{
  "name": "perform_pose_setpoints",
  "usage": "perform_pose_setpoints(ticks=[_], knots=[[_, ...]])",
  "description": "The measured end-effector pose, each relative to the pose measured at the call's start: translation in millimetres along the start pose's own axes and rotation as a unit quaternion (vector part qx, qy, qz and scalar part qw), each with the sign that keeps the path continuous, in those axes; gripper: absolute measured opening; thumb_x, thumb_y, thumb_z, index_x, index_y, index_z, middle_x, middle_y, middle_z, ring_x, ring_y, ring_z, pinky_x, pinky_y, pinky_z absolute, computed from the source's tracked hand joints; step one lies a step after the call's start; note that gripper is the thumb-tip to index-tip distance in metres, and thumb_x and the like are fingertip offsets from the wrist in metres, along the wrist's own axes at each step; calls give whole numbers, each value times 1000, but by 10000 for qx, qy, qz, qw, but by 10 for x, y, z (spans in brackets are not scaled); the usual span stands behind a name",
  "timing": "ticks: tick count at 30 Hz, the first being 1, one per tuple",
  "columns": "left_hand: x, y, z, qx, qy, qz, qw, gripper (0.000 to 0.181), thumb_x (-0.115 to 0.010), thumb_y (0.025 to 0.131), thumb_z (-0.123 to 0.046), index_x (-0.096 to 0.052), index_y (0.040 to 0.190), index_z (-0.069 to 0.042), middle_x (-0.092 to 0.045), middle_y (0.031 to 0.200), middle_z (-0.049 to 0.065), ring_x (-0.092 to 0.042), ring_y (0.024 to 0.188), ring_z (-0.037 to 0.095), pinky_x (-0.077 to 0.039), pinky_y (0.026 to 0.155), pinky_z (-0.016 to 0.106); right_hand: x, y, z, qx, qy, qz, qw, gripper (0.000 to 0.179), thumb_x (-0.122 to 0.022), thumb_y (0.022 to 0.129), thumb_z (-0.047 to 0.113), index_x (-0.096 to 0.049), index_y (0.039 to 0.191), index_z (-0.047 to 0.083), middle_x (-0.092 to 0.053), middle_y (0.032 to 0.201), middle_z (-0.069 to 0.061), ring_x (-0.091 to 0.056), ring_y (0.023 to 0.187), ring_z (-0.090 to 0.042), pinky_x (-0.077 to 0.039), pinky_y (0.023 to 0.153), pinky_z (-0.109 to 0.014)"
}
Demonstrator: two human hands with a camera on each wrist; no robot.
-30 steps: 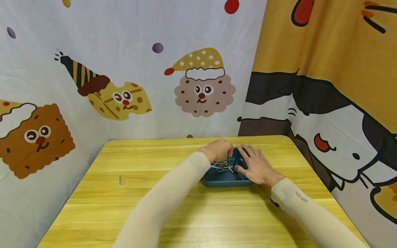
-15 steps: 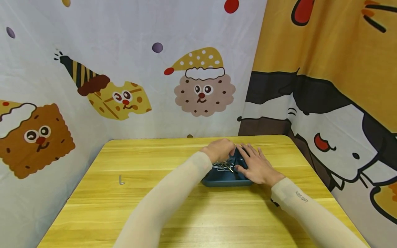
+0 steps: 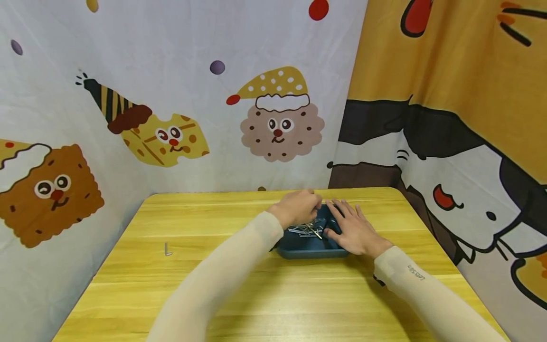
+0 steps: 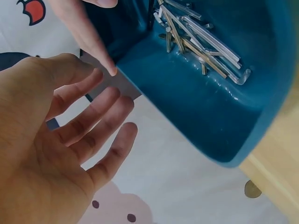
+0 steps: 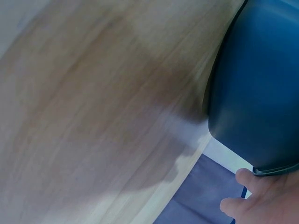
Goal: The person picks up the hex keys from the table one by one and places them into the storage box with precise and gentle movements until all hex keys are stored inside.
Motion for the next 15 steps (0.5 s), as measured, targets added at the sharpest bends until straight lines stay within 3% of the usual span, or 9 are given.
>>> perform_pose_setpoints(ticks=[6,11,15], knots=[[55,-142,32,11,317,-199,9993,33,-66,121,-34,-73,151,-22,-72,147,5,-77,125,22,-66,111,42,0,5,-8,-15,-14,-34,10000,89,-64,118,51,-23,188,14,-25,193,-23,-21,179,-56,-13,140,-86],[42,-284,119,193,401,-261,9987,35,-65,121,-39,-71,152,-27,-67,155,4,-69,139,25,-59,124,56,-10,11,-8,2,-58,-51,10000,89,-64,118,51,-23,188,14,-26,193,-23,-21,179,-56,-14,140,-86],[16,-417,224,287,356,-357,9983,34,-66,120,-40,-72,151,-27,-65,159,4,-63,148,27,-52,129,60,-26,14,-12,1,-68,-57,10000,90,-64,118,52,-23,188,15,-26,193,-22,-21,179,-55,-14,140,-86]])
Point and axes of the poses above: each hand's wrist, its own y-axis towards the middle knuckle, its own x-axis out of the back of the hand, z = x × y, the point moved 7 cm from there along y, towards the middle knuckle
